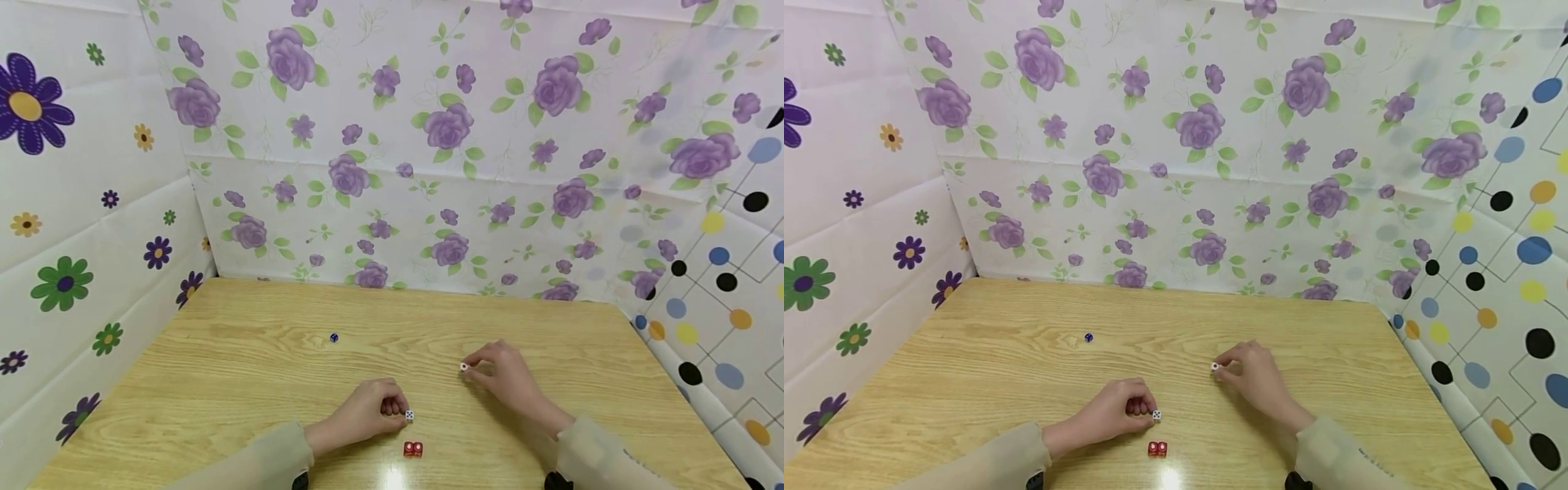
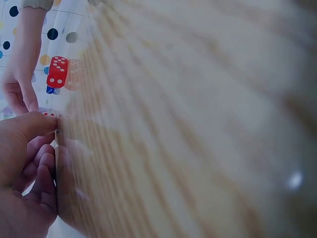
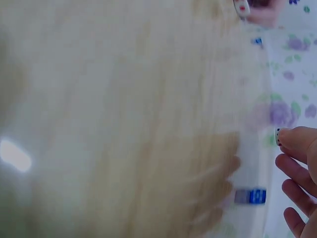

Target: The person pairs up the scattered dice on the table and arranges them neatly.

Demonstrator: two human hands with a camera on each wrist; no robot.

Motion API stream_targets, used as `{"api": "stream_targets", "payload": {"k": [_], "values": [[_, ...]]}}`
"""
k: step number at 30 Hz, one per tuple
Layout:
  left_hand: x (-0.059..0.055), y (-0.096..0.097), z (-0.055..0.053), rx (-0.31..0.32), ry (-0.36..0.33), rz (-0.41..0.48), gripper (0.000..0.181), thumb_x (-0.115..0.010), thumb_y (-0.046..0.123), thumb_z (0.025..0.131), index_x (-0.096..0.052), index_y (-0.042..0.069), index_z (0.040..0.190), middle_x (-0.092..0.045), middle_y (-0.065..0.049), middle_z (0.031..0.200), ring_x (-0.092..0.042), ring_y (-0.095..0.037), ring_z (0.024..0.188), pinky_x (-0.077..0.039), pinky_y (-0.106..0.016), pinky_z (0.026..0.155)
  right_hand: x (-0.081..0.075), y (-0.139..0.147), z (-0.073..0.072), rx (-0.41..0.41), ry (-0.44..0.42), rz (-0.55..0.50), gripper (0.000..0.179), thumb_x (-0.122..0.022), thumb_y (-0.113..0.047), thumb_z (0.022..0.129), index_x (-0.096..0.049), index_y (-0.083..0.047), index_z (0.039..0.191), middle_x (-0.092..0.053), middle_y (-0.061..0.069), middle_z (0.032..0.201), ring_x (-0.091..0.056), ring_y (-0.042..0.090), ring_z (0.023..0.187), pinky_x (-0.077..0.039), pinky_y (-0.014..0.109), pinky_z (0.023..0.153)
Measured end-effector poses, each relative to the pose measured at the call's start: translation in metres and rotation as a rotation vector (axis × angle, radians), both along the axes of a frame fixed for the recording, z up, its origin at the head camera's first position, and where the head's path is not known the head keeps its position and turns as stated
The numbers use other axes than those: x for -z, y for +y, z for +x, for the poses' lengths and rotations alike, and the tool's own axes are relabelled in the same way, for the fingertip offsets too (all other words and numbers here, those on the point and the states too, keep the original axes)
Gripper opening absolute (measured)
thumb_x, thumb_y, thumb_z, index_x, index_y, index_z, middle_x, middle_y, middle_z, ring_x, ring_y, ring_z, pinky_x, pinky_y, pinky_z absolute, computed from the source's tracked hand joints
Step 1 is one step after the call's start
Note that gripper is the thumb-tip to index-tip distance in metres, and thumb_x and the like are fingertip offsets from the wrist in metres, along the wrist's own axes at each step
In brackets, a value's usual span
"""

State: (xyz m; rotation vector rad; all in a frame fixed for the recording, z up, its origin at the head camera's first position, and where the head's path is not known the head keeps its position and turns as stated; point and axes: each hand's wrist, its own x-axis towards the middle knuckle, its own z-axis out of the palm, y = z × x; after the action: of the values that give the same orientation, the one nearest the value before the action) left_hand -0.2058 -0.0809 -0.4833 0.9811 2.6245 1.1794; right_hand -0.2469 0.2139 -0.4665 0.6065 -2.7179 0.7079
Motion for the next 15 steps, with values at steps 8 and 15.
{"api": "stream_targets", "payload": {"k": [8,15], "values": [[0.0,0.0,0.0,-0.005,-0.016,0.002,0.008,-0.078,0.013,0.084,-0.071,0.015,0.088,-0.063,0.005,0.083,-0.052,0.004,0.071,-0.048,-0.013,0.066,-0.004,-0.023,0.02,-0.046,-0.024,-0.023,0.012,-0.081,-0.025,0.08,-0.077,-0.024,0.092,-0.072,-0.015,0.089,-0.059,0.009,0.091,-0.051,0.034,0.085],[-0.001,0.0,0.0,-0.014,-0.023,-0.007,0.008,-0.078,0.013,0.084,-0.071,0.015,0.087,-0.063,0.005,0.082,-0.052,0.004,0.071,-0.048,-0.013,0.066,-0.002,-0.037,0.033,-0.066,-0.083,-0.029,0.012,-0.081,-0.025,0.08,-0.076,-0.028,0.091,-0.069,-0.02,0.088,-0.057,0.005,0.092,-0.051,0.033,0.086]]}}
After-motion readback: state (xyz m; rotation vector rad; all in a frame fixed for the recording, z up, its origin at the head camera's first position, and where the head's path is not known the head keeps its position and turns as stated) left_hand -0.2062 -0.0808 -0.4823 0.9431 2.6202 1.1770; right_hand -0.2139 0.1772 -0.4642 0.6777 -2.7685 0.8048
